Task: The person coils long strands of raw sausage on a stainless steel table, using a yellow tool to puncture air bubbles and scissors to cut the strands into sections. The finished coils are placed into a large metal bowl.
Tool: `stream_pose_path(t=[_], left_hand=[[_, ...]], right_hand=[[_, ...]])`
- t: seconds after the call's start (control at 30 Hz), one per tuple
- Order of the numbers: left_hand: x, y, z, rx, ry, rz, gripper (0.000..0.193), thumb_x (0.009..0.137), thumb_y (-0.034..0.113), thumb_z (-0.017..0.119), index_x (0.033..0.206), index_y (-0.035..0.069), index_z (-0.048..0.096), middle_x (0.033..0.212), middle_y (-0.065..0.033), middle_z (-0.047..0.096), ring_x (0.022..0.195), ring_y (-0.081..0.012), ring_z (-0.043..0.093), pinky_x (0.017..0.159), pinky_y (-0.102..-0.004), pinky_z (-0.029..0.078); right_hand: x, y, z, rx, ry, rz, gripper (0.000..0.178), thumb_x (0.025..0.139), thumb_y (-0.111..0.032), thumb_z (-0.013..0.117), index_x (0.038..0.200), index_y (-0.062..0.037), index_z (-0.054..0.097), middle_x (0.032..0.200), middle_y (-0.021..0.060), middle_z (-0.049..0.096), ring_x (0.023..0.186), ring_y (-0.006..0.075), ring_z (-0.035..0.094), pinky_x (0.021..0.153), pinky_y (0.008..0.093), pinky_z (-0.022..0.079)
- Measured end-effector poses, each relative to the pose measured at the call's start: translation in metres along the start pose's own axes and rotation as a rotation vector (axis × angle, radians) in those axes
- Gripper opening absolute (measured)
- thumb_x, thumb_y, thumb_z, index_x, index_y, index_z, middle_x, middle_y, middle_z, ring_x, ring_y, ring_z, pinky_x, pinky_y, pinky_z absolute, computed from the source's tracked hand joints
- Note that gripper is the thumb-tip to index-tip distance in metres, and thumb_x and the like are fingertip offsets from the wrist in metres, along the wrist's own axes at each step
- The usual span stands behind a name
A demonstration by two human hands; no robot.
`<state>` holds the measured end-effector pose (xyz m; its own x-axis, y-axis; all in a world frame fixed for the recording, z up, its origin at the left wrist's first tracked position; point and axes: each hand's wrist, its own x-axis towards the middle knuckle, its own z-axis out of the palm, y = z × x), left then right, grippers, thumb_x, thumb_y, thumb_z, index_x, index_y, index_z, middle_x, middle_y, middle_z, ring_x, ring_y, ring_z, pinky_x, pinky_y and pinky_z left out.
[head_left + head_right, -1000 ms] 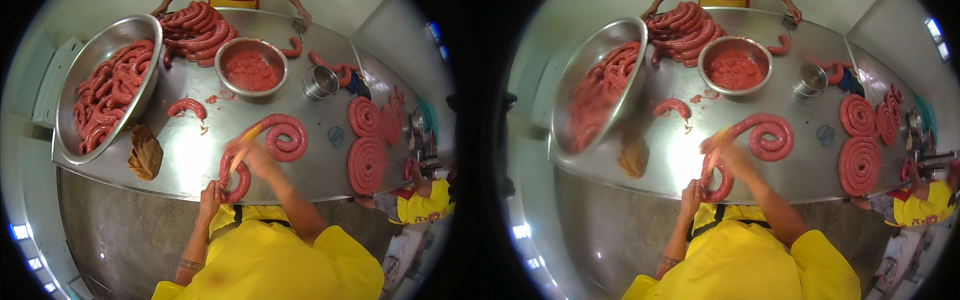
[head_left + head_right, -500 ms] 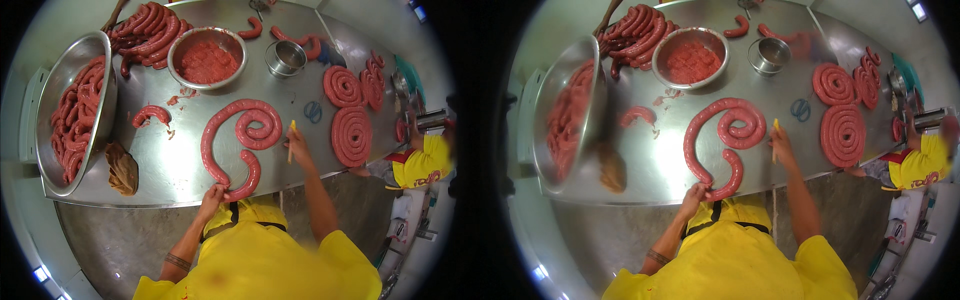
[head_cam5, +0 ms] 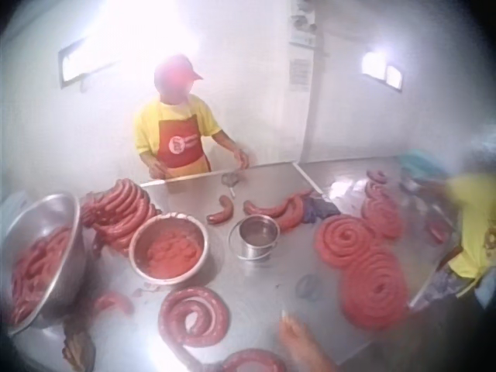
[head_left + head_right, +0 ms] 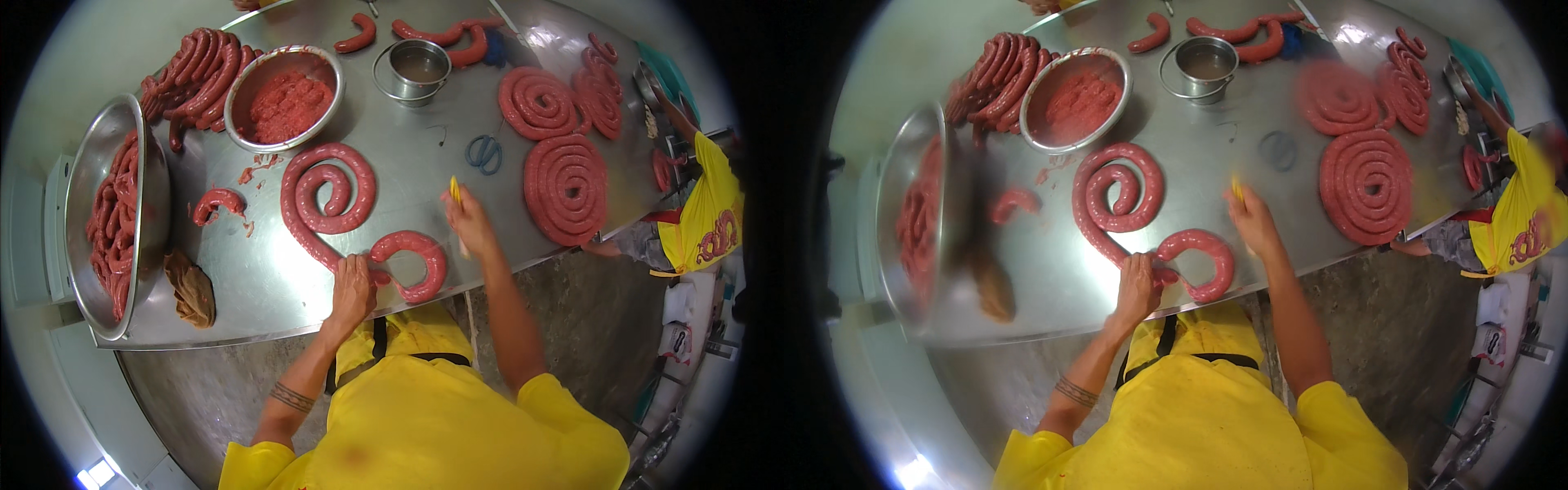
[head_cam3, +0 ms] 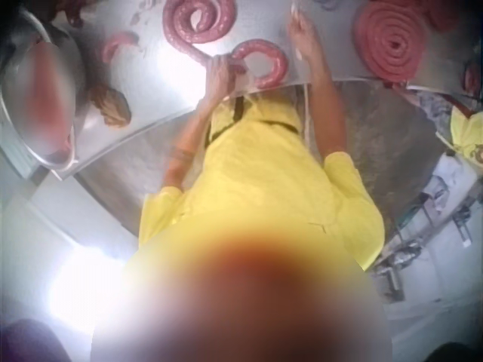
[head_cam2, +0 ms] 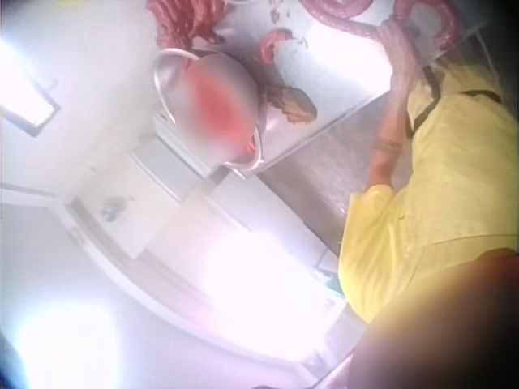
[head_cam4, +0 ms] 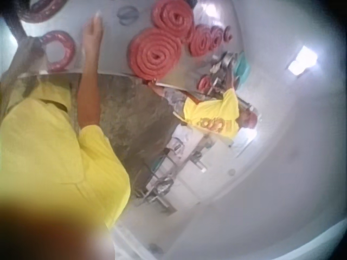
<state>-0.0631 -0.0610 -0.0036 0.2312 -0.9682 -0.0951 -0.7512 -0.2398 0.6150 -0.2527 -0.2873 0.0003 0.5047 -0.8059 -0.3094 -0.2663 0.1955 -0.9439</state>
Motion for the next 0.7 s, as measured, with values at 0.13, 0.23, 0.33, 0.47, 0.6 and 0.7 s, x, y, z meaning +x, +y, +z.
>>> stream_pose_path(t=[0.13,0.23,0.33,0.47,0.6,0.7], left_hand=[[0.02,0.016,0.016,0.517,-0.447,-0.066,0.042,0.079,0.029,0.073,0.112,0.004,0.068,0.118,-0.0148,0.06,0.107,-0.032,0.057,0.095,-0.0442,0.044],[0.008,0.027,0.035,0.646,-0.625,0.021,0.038,0.088,0.036,0.063,0.104,0.004,0.074,0.116,-0.0139,0.064,0.114,-0.03,0.056,0.096,-0.0441,0.045],[0.001,0.027,0.045,0.194,-0.452,-0.039,0.024,0.091,0.02,0.057,0.096,0.0,0.07,0.118,-0.0187,0.063,0.113,-0.0338,0.058,0.096,-0.0446,0.047],[0.031,0.013,0.041,-0.577,-0.602,0.117,0.013,0.092,0.006,0.062,0.097,-0.005,0.064,0.088,-0.0152,0.066,0.073,-0.0218,0.061,0.067,-0.0341,0.051],[0.059,0.017,0.036,-1.261,-0.719,-0.48,0.021,0.107,0.017,0.05,0.103,0.0,0.063,0.067,-0.0006,0.057,0.045,-0.0045,0.036,0.044,-0.02,0.033],[0.061,0.028,0.036,-1.291,-0.676,-0.675,0.023,0.106,0.019,0.051,0.102,0.001,0.064,0.058,0.003,0.046,0.043,-0.0053,0.033,0.041,-0.0222,0.03]], right_hand=[[-0.055,0.016,0.009,-0.728,0.023,-0.082,0.055,0.09,-0.039,0.072,0.129,-0.0051,0.053,0.104,0.0203,0.071,0.096,0.0359,0.07,0.081,0.0445,0.054],[-0.069,0.024,0.028,-0.782,0.064,-0.005,0.059,0.087,-0.039,0.074,0.13,-0.0064,0.052,0.102,0.0225,0.07,0.095,0.0409,0.068,0.079,0.0479,0.053],[-0.051,0.029,0.04,-0.711,0.128,0.003,0.06,0.087,-0.039,0.074,0.132,-0.0073,0.052,0.097,0.0223,0.07,0.092,0.0432,0.067,0.077,0.0495,0.053],[0.005,0.023,0.04,-0.726,0.063,-0.194,0.057,0.091,-0.039,0.07,0.134,-0.0067,0.053,0.094,0.0214,0.069,0.09,0.0426,0.067,0.076,0.0494,0.052],[0.058,-0.001,-0.001,-0.398,0.081,-0.16,0.048,0.1,-0.038,0.059,0.133,-0.0042,0.052,0.099,0.0193,0.069,0.089,0.0366,0.068,0.077,0.045,0.053],[0.065,-0.013,-0.073,-0.028,0.182,-0.075,0.036,0.104,-0.033,0.055,0.127,-0.0072,0.055,0.088,0.0067,0.061,0.078,0.0232,0.06,0.073,0.0395,0.051]])
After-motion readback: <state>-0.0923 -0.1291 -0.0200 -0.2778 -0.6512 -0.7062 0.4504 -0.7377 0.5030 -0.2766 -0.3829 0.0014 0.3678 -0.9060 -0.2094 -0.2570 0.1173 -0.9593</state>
